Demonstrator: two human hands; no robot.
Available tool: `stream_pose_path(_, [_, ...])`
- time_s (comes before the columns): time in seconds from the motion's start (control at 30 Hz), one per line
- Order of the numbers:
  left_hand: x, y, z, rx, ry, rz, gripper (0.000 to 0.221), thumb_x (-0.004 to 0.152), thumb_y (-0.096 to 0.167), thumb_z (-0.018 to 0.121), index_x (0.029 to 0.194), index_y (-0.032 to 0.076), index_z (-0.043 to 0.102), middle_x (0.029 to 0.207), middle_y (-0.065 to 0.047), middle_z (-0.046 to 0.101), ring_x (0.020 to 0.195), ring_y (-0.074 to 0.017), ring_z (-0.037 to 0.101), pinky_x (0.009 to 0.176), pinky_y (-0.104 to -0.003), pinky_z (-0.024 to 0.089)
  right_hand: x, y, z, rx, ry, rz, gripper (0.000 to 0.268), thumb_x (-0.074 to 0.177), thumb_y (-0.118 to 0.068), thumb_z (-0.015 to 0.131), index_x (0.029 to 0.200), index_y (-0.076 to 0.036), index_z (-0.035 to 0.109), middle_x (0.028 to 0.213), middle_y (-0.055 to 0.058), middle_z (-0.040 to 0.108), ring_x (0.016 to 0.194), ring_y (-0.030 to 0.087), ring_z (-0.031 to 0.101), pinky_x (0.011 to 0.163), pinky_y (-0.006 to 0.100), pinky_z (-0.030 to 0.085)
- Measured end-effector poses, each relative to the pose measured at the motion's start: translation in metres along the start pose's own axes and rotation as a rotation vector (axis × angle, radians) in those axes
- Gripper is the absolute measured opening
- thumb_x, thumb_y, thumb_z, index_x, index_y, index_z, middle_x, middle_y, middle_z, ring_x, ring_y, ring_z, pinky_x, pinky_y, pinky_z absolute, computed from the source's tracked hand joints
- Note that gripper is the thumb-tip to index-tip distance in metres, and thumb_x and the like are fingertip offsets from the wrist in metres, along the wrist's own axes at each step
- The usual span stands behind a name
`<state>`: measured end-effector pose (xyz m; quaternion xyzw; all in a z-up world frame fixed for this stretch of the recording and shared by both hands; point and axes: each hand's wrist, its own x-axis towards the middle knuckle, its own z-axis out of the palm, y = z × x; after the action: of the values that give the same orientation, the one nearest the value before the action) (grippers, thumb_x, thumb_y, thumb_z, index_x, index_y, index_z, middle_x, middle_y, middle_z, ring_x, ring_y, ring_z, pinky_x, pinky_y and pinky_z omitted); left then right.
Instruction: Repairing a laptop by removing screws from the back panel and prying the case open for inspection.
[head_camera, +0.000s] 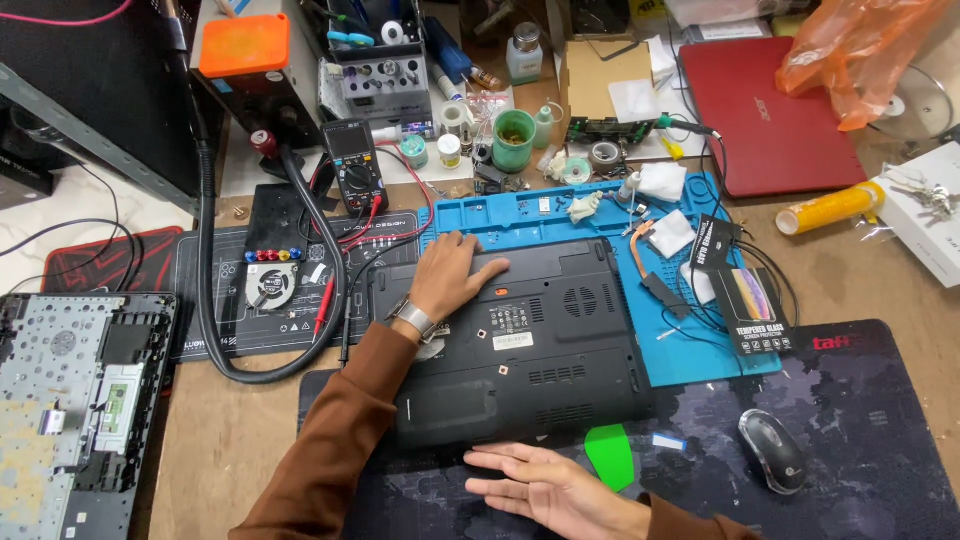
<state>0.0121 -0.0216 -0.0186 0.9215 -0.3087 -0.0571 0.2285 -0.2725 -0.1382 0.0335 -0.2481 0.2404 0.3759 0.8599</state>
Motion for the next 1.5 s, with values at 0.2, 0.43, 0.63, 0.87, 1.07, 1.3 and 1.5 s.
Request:
stream_pose_path(0.2, [-0.012,0.023,-0.027,0.102,0.223,0.167,0.066,0.089,0.073,0.058,0.099,0.008,0.063,0.093,-0.008,0.059,0.086,-0.0273,0.053,0.076,-0.041,0.044,0.019,0.022,-0.037,0.244,-0.105,0.038,0.064,0.102,-0.031,0.047,0.158,-0.004,0.037,0.167,0.011,0.041,0.134,0.037,0.059,0.113,0.044,0.047])
stream_pose_path(0.43, [-0.062,0.117,-0.123,0.213,0.475,0.355,0.055,0.095,0.059,0.061,0.106,0.005,0.063,0.095,-0.011,0.055,0.085,-0.0309,0.051,0.08,-0.041,0.043,0.019,0.022,-0.034,0.468,-0.031,0.064,0.058,0.102,-0.04,0.037,0.155,-0.021,0.049,0.169,-0.006,0.039,0.148,0.045,0.041,0.116,0.056,0.037])
stream_pose_path(0.63, [-0.121,0.147,-0.145,0.194,0.62,0.39,0.054,0.098,0.058,0.052,0.109,0.006,0.063,0.103,-0.012,0.059,0.09,-0.0306,0.057,0.083,-0.041,0.048,0.02,0.016,-0.03,0.471,-0.011,0.044,0.069,0.091,-0.06,0.044,0.153,-0.03,0.047,0.17,-0.004,0.036,0.15,0.05,0.036,0.11,0.066,0.036])
stream_pose_path(0.87, [-0.21,0.143,-0.127,0.334,0.917,0.445,0.045,0.098,0.06,0.052,0.107,0.021,0.071,0.095,-0.001,0.064,0.083,-0.0199,0.064,0.079,-0.037,0.053,0.016,0.026,-0.043,0.287,-0.049,-0.126,0.077,0.092,-0.053,0.041,0.14,0.006,0.054,0.136,0.028,0.06,0.124,0.043,0.058,0.106,0.059,0.045])
stream_pose_path(1.07, [-0.3,0.058,-0.058,0.4,0.937,0.48,0.029,0.092,0.061,0.051,0.098,0.036,0.065,0.073,0.01,0.063,0.064,-0.0124,0.062,0.064,-0.034,0.048,-0.011,0.019,-0.007,0.219,-0.102,-0.195,0.056,0.092,-0.04,0.049,0.126,0.004,0.059,0.115,0.021,0.065,0.101,0.034,0.062,0.086,0.047,0.047])
stream_pose_path(1.3, [-0.251,0.049,-0.056,0.215,1.377,0.56,0.021,0.107,0.022,0.039,0.104,0.031,0.058,0.096,0.0,0.058,0.089,-0.0184,0.062,0.09,-0.037,0.046,-0.014,-0.074,-0.001,0.125,-0.167,-0.284,0.033,0.092,-0.026,0.057,0.109,0.002,0.066,0.09,0.013,0.071,0.074,0.024,0.067,0.063,0.033,0.05])
stream_pose_path(1.5, [-0.226,0.032,-0.099,-0.28,1.028,0.307,0.074,0.088,0.057,0.064,0.138,0.008,0.039,0.136,-0.019,0.041,0.128,-0.0332,0.053,0.112,-0.051,0.055,0.046,-0.087,-0.153,-0.022,-0.167,-0.704,0.019,0.098,-0.009,0.061,0.106,-0.003,0.076,0.104,0.025,0.074,0.093,0.037,0.074,0.079,0.036,0.064])
